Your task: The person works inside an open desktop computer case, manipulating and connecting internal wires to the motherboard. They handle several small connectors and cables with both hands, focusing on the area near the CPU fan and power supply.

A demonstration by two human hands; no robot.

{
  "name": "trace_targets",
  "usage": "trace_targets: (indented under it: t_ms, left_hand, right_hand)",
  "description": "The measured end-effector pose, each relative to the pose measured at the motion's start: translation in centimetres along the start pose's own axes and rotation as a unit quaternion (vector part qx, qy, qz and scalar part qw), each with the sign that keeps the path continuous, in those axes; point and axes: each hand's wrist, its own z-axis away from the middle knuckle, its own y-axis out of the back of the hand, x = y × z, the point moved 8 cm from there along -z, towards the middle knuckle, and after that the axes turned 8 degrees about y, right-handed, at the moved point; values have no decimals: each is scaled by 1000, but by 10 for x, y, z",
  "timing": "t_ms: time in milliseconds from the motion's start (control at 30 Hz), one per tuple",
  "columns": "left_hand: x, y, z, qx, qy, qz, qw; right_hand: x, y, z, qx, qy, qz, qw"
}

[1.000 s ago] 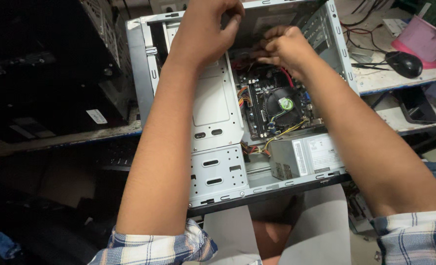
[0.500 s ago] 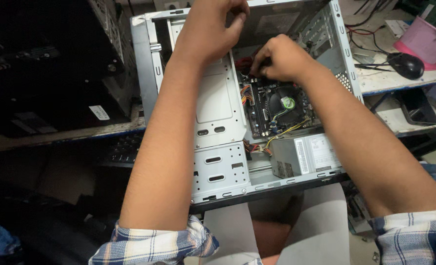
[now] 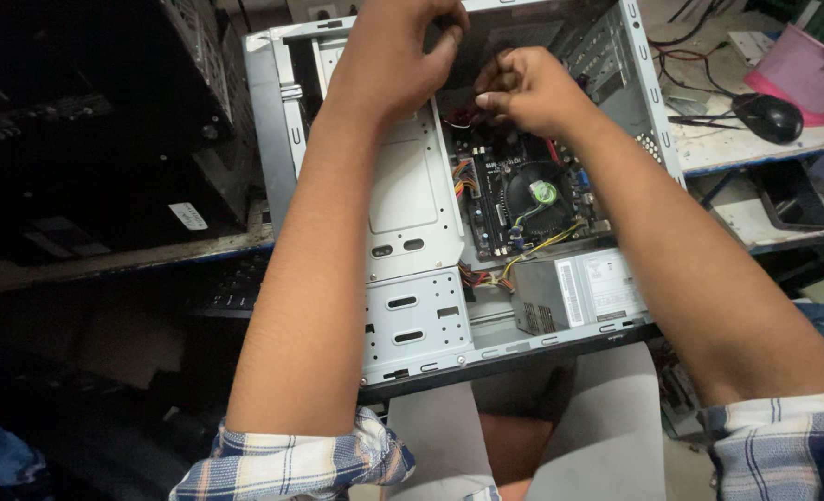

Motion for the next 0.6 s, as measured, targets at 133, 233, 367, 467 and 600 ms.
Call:
trace_targets:
  t_ms: [133, 233, 367, 467, 600]
  left_hand:
    - [5, 1, 0, 1, 11, 1, 1000]
    - [10, 5, 0, -4, 0, -2, 1000]
    - [5, 3, 0, -1, -14, -17, 1000]
    - [-8, -5, 1, -17, 5, 22, 1000]
    - [-1, 4, -2, 28, -67, 7, 997]
  right_hand:
    - [-8, -3, 2, -33, 19, -3, 999]
    - [-9, -8, 1, -60, 25, 33, 997]
    - [-7, -1, 8, -92, 22, 9, 995]
    - [-11, -5, 9, -99, 42, -24, 994]
    - [-18, -13, -4, -41, 49, 51, 997]
